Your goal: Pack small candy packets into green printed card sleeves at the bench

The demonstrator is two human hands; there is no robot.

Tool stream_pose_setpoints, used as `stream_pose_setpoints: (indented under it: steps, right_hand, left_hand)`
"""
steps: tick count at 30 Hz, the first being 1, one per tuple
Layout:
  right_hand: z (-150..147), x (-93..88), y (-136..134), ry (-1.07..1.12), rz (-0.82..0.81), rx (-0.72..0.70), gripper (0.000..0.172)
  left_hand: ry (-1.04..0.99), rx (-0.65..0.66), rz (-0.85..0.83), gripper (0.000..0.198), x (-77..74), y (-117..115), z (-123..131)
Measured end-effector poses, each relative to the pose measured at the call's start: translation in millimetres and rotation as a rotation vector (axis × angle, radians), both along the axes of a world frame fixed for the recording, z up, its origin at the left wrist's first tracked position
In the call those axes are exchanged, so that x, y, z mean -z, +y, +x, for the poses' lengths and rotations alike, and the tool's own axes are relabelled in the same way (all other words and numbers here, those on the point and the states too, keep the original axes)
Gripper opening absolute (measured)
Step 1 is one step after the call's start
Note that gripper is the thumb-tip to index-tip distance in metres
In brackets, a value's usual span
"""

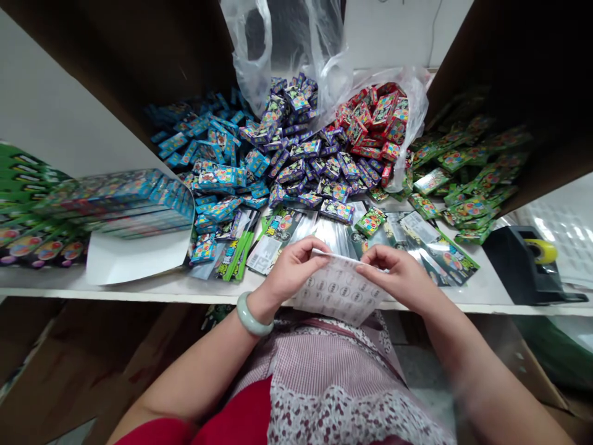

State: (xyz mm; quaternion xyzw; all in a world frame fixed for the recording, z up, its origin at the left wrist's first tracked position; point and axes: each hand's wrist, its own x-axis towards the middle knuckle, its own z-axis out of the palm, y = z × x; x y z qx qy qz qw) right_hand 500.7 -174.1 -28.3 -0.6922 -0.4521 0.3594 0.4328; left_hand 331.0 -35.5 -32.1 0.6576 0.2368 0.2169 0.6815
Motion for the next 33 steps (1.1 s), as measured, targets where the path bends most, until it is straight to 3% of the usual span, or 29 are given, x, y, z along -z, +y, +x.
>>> stream_pose_setpoints:
  steps: [6,12,20,23,33]
  right_hand:
    - [0.7,2.8,0.2,0.140,-0.050,-0.009,0.027]
    - [3.3,4.7,0.6,0.151,-0.078,-0.021,0.028]
    - [16.1,11.5,5.0,0.288,-0.082,-0.004,0.028]
    - [26.4,15.4,-1.4,0.412,-0.036,0.042,0.047]
    - [53.3,17.3,-28.3,0.383,0.018,0.285,0.045]
  left_hand:
    - [0.068,-0.010,0.043,0.024,0.8,-0.2,0.5]
    - [0.073,0.070,0.013,0.018,4.8,2.8,-2.7]
    - [0.099,0.003,-0.036,0.018,13.7,6.6,6.1]
    - [0.090,-0.019,-0.052,0.018,19.1,10.3,9.4]
    - [0.122,0.086,-0.215,0.028,20.8,11.0,32.0]
